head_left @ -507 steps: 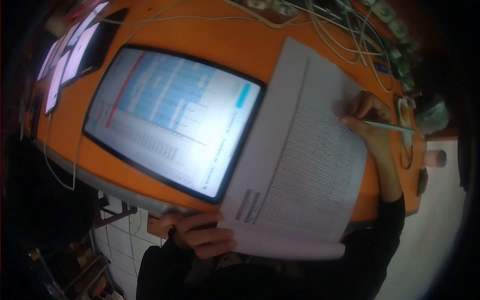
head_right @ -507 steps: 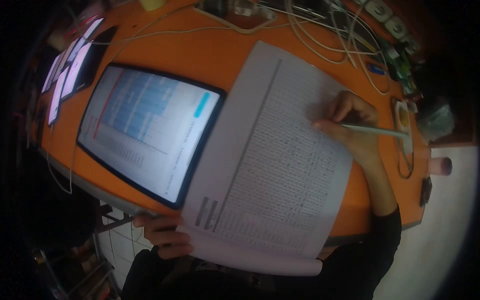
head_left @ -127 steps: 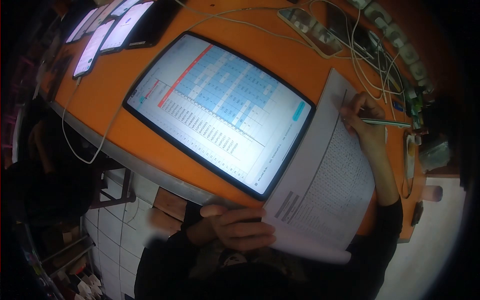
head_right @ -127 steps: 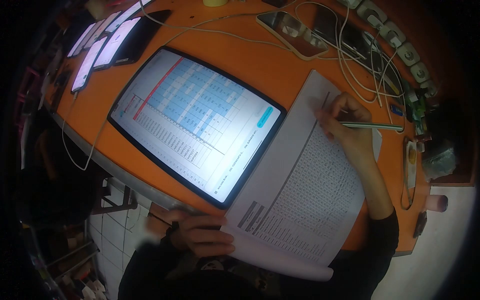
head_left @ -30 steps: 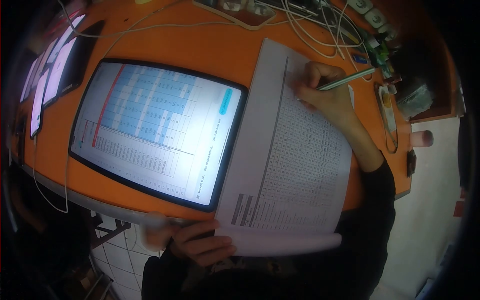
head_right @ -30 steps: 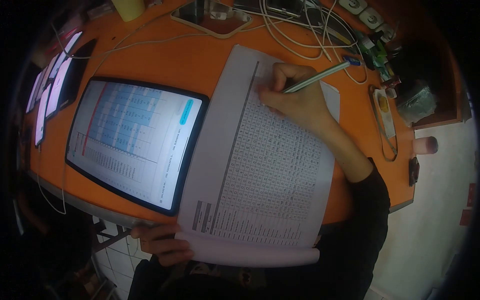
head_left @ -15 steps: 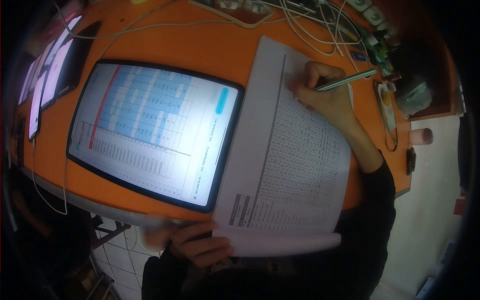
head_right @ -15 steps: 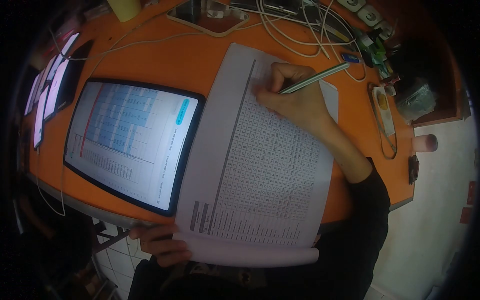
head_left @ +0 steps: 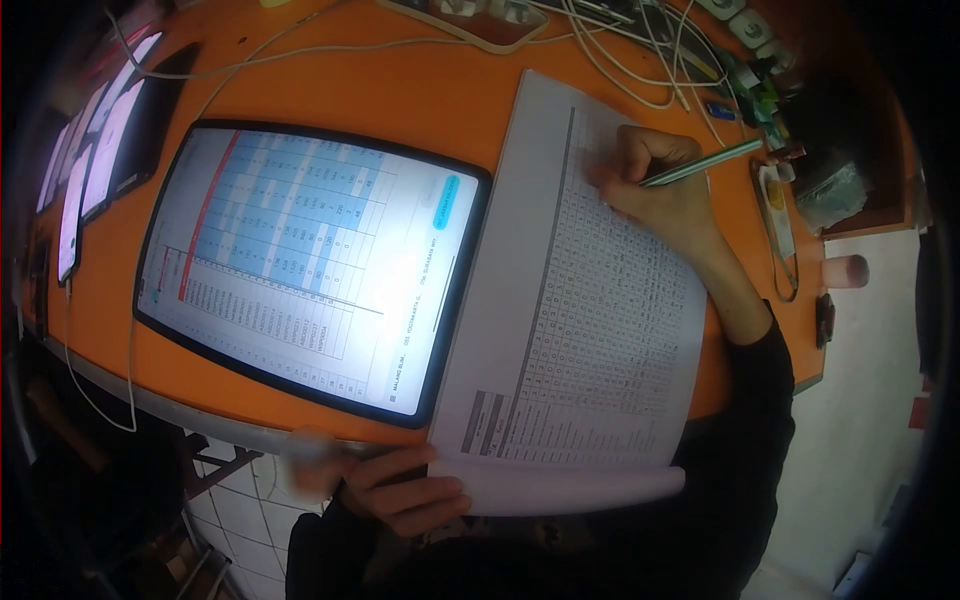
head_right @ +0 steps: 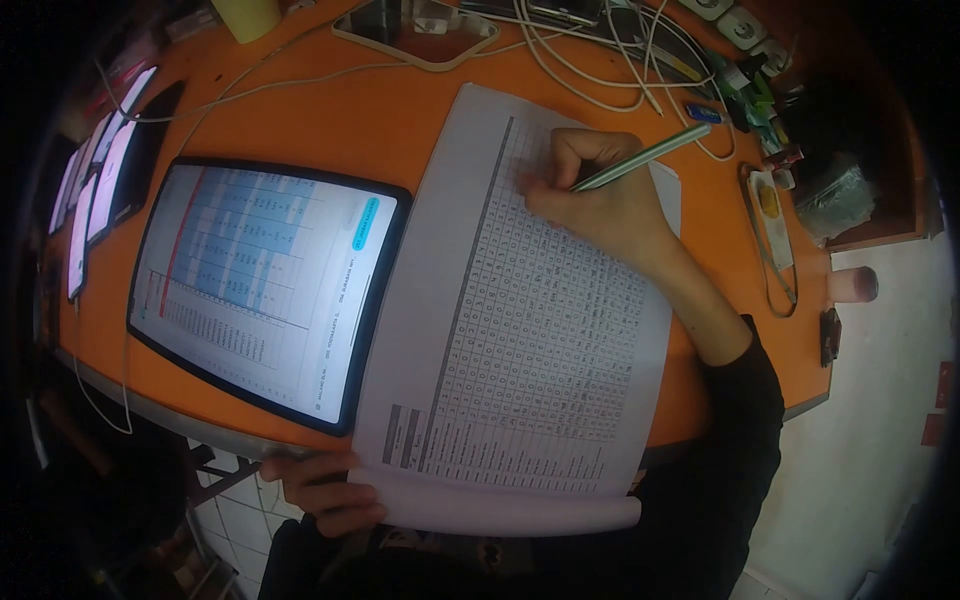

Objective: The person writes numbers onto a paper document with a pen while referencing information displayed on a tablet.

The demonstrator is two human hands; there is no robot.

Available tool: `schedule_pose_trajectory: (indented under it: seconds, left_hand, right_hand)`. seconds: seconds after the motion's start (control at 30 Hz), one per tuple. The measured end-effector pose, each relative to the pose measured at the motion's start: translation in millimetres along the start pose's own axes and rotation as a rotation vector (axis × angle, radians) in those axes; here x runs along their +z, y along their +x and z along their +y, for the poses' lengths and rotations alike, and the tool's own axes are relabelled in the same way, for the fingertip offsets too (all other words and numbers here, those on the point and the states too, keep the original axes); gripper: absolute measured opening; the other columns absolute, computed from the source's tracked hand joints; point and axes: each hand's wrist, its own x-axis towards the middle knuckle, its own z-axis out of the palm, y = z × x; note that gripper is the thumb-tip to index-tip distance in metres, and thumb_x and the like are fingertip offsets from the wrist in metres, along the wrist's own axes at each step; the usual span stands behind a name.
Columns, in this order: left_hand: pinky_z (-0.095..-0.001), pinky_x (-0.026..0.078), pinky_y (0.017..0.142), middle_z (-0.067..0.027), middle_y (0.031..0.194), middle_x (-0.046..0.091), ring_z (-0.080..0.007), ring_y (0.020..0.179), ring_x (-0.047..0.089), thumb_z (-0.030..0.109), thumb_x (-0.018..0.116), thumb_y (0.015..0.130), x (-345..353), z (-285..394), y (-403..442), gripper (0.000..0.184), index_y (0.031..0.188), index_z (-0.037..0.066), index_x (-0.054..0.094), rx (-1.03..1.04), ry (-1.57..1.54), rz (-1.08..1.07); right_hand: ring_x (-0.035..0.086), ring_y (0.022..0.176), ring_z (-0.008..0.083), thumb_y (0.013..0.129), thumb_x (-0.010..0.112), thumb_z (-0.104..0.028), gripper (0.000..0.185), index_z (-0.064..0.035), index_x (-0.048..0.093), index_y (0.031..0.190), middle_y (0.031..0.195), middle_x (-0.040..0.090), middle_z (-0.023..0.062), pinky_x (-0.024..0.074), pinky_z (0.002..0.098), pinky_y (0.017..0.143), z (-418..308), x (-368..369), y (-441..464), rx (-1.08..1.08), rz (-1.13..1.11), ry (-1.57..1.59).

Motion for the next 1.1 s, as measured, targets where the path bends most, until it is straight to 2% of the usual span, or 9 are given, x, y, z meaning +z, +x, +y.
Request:
schedule_pose_trajectory:
  seconds: [0.2, 0.3, 0.43, 0.53, 0.67, 0.83, 0.93, 1.1]
  left_hand:
    - [-0.0373, 0.015, 0.099, 0.0146, 0.093, 0.05, -0.0075, 0.096, 0.051, 0.042, 0.066, 0.071, 3.7, 3.7, -0.5, 0.03, 0.094, 0.033, 0.049, -0.04, 0.019, 0.044]
    - [-0.0376, 0.014, 0.099, 0.0144, 0.093, 0.051, -0.0075, 0.095, 0.051, 0.043, 0.066, 0.07, 2.7, 2.3, 1.0, 0.03, 0.093, 0.033, 0.05, -0.034, 0.001, 0.03]
    - [-0.038, 0.014, 0.1, 0.0144, 0.093, 0.052, -0.0078, 0.094, 0.052, 0.043, 0.066, 0.069, 3.0, 2.5, -2.6, 0.029, 0.092, 0.033, 0.051, -0.038, -0.008, 0.053]
    - [-0.0379, 0.013, 0.099, 0.0139, 0.094, 0.053, -0.0078, 0.094, 0.053, 0.043, 0.066, 0.069, -2.8, 2.7, -5.5, 0.029, 0.092, 0.032, 0.051, -0.047, -0.012, -0.026]
    - [-0.0355, 0.014, 0.096, 0.0131, 0.094, 0.054, -0.0076, 0.095, 0.053, 0.041, 0.062, 0.073, 6.2, 2.4, -1.4, 0.025, 0.093, 0.03, 0.052, -0.053, -0.016, 0.069]
    - [-0.035, 0.013, 0.095, 0.0132, 0.092, 0.054, -0.0054, 0.093, 0.054, 0.041, 0.06, 0.075, 4.8, 0.9, 1.5, 0.025, 0.095, 0.029, 0.051, -0.044, -0.028, 0.062]
    - [-0.0352, 0.012, 0.095, 0.0133, 0.093, 0.054, -0.0046, 0.091, 0.054, 0.041, 0.059, 0.075, -2.5, 2.0, 2.3, 0.024, 0.094, 0.029, 0.051, -0.066, -0.045, -0.014]
    - [-0.0354, 0.011, 0.095, 0.0127, 0.094, 0.055, -0.0049, 0.091, 0.055, 0.041, 0.058, 0.077, 3.9, 1.9, 1.3, 0.021, 0.093, 0.028, 0.051, -0.052, -0.029, 0.052]
  right_hand:
    - [0.045, 0.037, 0.0027, 0.071, 0.064, 0.002, 0.035, -0.0091, 0.036, 0.052, 0.044, 0.045, -0.0013, 0.0305, 0.0153, 0.033, -3.5, -1.2, -0.7, 0.094, -0.009, 0.052]
    - [0.045, 0.037, 0.0028, 0.071, 0.064, 0.002, 0.036, -0.0094, 0.035, 0.052, 0.044, 0.045, -0.0013, 0.0303, 0.0154, 0.033, -0.9, -4.3, -1.9, 0.106, 0.006, 0.109]
    - [0.045, 0.038, 0.0027, 0.07, 0.064, 0.003, 0.037, -0.0099, 0.034, 0.052, 0.046, 0.045, -0.002, 0.0313, 0.0156, 0.034, -0.9, -6.5, -2.9, 0.088, 0.002, 0.05]
    - [0.045, 0.04, 0.0025, 0.068, 0.064, 0.005, 0.037, -0.0094, 0.033, 0.052, 0.048, 0.044, -0.0022, 0.032, 0.0158, 0.035, -0.9, -4.6, -1.6, 0.072, 0.001, 0.032]
    - [0.042, 0.042, 0.0021, 0.065, 0.061, 0.008, 0.036, -0.0087, 0.031, 0.053, 0.05, 0.042, -0.0023, 0.031, 0.0168, 0.037, 0.7, -2.4, -2.0, 0.017, 0.016, -0.026]
    - [0.04, 0.042, 0.0018, 0.065, 0.057, 0.011, 0.035, -0.0095, 0.031, 0.054, 0.051, 0.04, -0.0025, 0.0299, 0.0167, 0.037, -2.1, -1.1, -3.0, 0.08, 0.043, -0.031]
    - [0.04, 0.041, 0.0023, 0.067, 0.056, 0.009, 0.033, -0.0103, 0.032, 0.056, 0.052, 0.041, -0.0021, 0.0298, 0.0159, 0.035, -2.5, -2.3, -2.0, 0.122, 0.013, 0.01]
    - [0.043, 0.043, 0.0034, 0.074, 0.059, 0.003, 0.028, -0.0104, 0.038, 0.061, 0.053, 0.044, -0.001, 0.0294, 0.0166, 0.034, 2.9, -2.9, 7.6, 0.113, 0.051, 0.291]
